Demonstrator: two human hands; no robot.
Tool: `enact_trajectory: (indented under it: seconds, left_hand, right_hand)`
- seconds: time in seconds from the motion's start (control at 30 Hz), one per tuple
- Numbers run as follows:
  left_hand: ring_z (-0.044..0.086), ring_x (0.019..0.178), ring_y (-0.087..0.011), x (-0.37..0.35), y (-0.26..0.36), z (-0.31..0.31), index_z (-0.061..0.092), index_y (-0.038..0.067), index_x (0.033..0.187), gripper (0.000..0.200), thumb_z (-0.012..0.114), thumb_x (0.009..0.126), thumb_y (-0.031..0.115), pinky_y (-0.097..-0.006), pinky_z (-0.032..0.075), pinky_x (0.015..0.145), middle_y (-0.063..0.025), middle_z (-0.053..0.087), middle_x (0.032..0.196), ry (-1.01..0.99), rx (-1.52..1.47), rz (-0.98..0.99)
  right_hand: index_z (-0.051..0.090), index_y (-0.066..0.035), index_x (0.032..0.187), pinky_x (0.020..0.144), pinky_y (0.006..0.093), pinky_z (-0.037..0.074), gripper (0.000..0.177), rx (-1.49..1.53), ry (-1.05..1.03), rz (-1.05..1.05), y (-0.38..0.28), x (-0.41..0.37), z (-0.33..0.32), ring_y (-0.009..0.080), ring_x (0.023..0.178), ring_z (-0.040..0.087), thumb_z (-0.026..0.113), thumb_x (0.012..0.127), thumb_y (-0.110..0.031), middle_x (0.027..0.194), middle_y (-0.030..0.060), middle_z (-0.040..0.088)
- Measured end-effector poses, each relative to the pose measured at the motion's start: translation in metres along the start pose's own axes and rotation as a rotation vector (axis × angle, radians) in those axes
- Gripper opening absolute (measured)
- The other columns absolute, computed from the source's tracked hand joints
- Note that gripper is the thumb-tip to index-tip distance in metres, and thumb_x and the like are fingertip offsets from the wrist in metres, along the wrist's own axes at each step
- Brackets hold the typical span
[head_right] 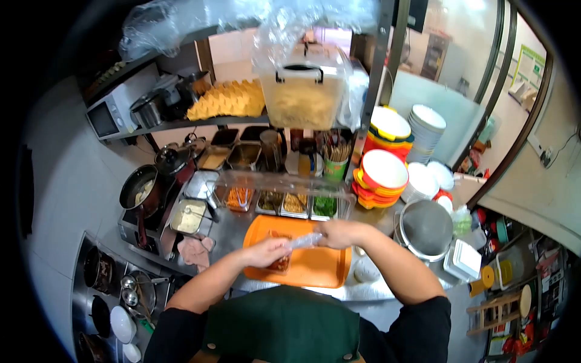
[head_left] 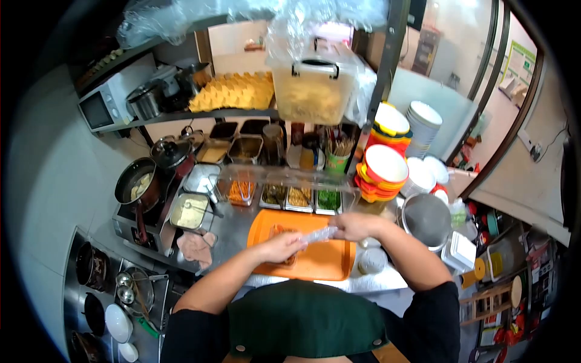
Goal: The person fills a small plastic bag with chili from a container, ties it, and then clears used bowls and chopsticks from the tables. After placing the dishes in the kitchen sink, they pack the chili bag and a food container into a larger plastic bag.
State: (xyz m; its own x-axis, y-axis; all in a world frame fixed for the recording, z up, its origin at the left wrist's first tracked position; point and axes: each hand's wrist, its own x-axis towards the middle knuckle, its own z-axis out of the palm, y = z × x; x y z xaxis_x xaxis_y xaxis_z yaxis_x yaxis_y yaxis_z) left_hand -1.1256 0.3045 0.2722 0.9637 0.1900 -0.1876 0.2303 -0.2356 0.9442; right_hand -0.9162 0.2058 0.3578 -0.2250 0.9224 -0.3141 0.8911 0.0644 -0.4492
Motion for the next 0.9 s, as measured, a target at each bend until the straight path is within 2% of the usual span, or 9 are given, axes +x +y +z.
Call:
enact_trajectory:
  seconds: [0.13,0.2,0.27,0.43,0.6,0.67,0.77,0.8,0.9]
  left_hand:
    - [0.041,0.055,-0.0046,-0.002,-0.02,0.002,0.047,0.007,0.077,0.025,0.039,0.089,0.026,-0.0193,0.037,0.052,0.003,0.044,0.064,0.048,-0.19,-0.119]
    - [0.041,0.049,-0.0061,0.005,-0.034,0.011,0.051,0.008,0.079,0.026,0.041,0.088,0.029,-0.0219,0.035,0.046,0.0026,0.044,0.058,0.125,-0.208,-0.141]
    - [0.041,0.05,-0.0071,0.007,-0.031,0.016,0.051,0.007,0.08,0.027,0.04,0.088,0.029,-0.0222,0.035,0.046,0.0014,0.044,0.058,0.084,-0.181,-0.14]
    - [0.042,0.053,-0.0073,-0.01,-0.007,0.015,0.048,0.005,0.079,0.027,0.039,0.089,0.028,-0.0229,0.035,0.047,-0.0005,0.044,0.06,-0.064,-0.301,-0.325]
    - [0.044,0.064,-0.0099,-0.028,-0.023,0.016,0.05,0.005,0.084,0.021,0.041,0.088,0.024,-0.024,0.038,0.059,-0.0007,0.045,0.067,-0.128,-0.002,0.005]
    - [0.049,0.068,-0.0225,-0.032,-0.021,0.025,0.052,0.008,0.09,0.019,0.041,0.087,0.023,-0.0331,0.038,0.072,-0.0054,0.053,0.073,0.032,0.452,0.249]
    - [0.049,0.073,-0.0287,-0.028,-0.014,0.031,0.053,0.009,0.089,0.019,0.04,0.087,0.023,-0.0363,0.035,0.078,-0.0082,0.055,0.078,0.015,0.577,0.113]
    - [0.05,0.07,-0.0217,-0.025,-0.015,0.033,0.052,0.007,0.085,0.018,0.042,0.087,0.022,-0.0327,0.038,0.073,-0.0058,0.054,0.073,0.061,0.595,0.115]
    - [0.047,0.065,-0.0128,-0.004,-0.02,0.034,0.05,0.005,0.082,0.019,0.04,0.088,0.02,-0.0262,0.039,0.064,-0.0025,0.051,0.07,-0.042,-0.061,-0.221]
  right_hand:
    - [0.057,-0.007,0.085,0.071,0.0378,0.041,0.019,-0.204,0.467,0.129,0.017,-0.011,0.015,0.0271,0.084,0.054,0.054,0.069,-0.016,0.086,0.0115,0.058]
    - [0.055,-0.015,0.099,0.084,0.0447,0.032,0.043,-0.325,0.789,-0.282,-0.019,-0.014,0.017,0.0243,0.099,0.048,0.058,0.056,-0.01,0.107,0.0058,0.052]
    - [0.043,-0.014,0.117,0.082,0.0395,0.033,0.058,-0.337,0.639,-0.529,-0.056,-0.012,0.035,0.0284,0.095,0.05,0.058,0.061,-0.008,0.117,0.0111,0.045]
    - [0.047,-0.016,0.113,0.067,0.0376,0.042,0.043,-0.314,0.439,-0.328,-0.03,0.012,0.082,0.0243,0.071,0.056,0.055,0.071,-0.018,0.099,0.0079,0.055]
    - [0.057,-0.011,0.097,0.05,0.0305,0.044,0.022,-0.042,0.343,-0.3,0.009,-0.016,0.087,0.0226,0.057,0.055,0.051,0.079,-0.02,0.071,0.0089,0.06]
    - [0.06,-0.008,0.086,0.052,0.0298,0.045,0.019,0.698,-0.238,0.24,0.004,-0.025,0.081,0.0225,0.059,0.057,0.05,0.08,-0.024,0.065,0.0082,0.059]
    - [0.057,-0.006,0.097,0.068,0.0314,0.046,0.023,0.562,-0.217,0.411,0.018,-0.016,0.085,0.0227,0.079,0.059,0.054,0.078,-0.019,0.081,0.0087,0.06]
    - [0.047,-0.008,0.113,0.08,0.0332,0.041,0.04,-0.147,0.187,0.162,0.004,-0.026,0.088,0.0241,0.093,0.053,0.056,0.076,-0.02,0.091,0.0104,0.058]
    - [0.032,-0.01,0.125,0.086,0.0341,0.036,0.058,-0.461,0.703,-0.135,-0.033,-0.026,0.079,0.026,0.103,0.046,0.057,0.074,-0.019,0.101,0.0141,0.054]
